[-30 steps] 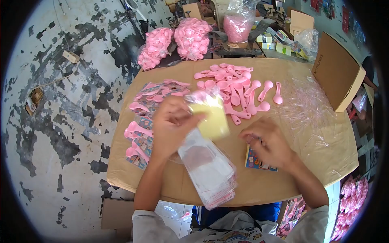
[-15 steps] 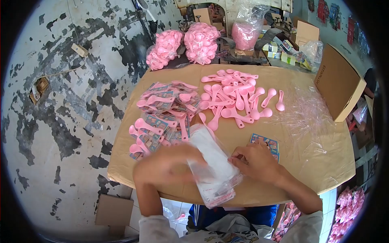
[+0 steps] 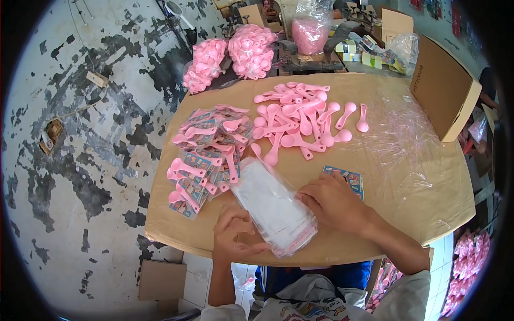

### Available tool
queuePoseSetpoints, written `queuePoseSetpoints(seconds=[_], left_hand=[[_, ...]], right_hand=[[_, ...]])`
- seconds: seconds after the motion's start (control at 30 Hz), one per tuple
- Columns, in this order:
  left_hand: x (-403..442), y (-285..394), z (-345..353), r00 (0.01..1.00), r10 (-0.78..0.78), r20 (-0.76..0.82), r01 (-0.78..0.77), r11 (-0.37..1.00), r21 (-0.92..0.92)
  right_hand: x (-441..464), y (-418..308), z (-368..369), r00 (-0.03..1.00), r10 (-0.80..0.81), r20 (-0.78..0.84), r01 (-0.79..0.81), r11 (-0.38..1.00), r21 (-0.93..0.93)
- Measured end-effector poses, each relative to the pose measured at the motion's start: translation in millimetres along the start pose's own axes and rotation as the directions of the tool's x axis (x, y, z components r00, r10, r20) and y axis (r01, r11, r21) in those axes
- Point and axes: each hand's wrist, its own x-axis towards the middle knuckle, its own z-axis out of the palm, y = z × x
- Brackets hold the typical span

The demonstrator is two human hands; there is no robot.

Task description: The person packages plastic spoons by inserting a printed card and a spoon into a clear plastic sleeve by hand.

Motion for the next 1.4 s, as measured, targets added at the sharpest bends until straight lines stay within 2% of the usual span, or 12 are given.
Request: queuePoseSetpoints(seconds=[0.27, 0.4, 0.5, 0.57, 0.6, 0.7, 0.77, 0.87, 1.0, 1.1, 1.3, 1.4], left_hand=[[23, 22, 11, 0.951, -0.034, 0.307, -0.07, 0.945, 0.321], [39, 22, -1, 0.9, -0.036, 0.433, -0.102, 0.951, 0.292], [73, 35, 15, 0.874, -0.202, 0.442, 0.287, 0.949, -0.134], [92, 38, 52, 0.853, -0.35, 0.388, 0.521, 0.625, -0.581], [102, 38, 64, 0.82, -0.42, 0.389, 0.548, 0.377, -0.747], [138, 16, 72, 0.749, -0.437, 0.497, 0.633, 0.251, -0.733], [147, -5, 71, 0.782, -0.415, 0.464, 0.586, 0.237, -0.775], [158, -16, 62, 0.771, -0.512, 0.379, 0.552, 0.239, -0.799], [147, -35, 54, 0.728, -0.624, 0.285, 0.567, 0.314, -0.761], [147, -30, 52, 0.751, -0.59, 0.296, 0.56, 0.332, -0.759], [142, -34, 54, 0.766, -0.575, 0.287, 0.546, 0.348, -0.762], [141, -31, 55, 0.713, -0.624, 0.32, 0.601, 0.31, -0.736]], right_hand=[[-6, 12, -8, 0.989, -0.071, -0.132, 0.07, 0.997, -0.017], [-3, 12, -44, 0.956, 0.192, -0.221, -0.17, 0.979, 0.114], [-6, 12, -57, 0.918, 0.057, -0.393, -0.08, 0.996, -0.042], [-8, 9, -54, 0.891, -0.167, -0.423, 0.069, 0.969, -0.236], [-9, 6, -52, 0.891, -0.195, -0.409, 0.107, 0.968, -0.227], [-8, 9, -51, 0.89, -0.267, -0.37, 0.234, 0.963, -0.13], [-9, 35, -63, 0.898, -0.293, -0.329, 0.32, 0.947, 0.029], [-19, 59, -96, 0.993, -0.107, -0.057, 0.103, 0.993, -0.057], [-37, 92, -95, 0.948, 0.055, 0.312, -0.065, 0.998, 0.023], [-30, 81, -92, 0.957, 0.029, 0.288, 0.001, 0.995, -0.104], [-19, 80, -97, 0.998, 0.043, -0.046, -0.051, 0.98, -0.19], [-12, 65, -84, 0.818, 0.098, -0.567, -0.095, 0.995, 0.035]])
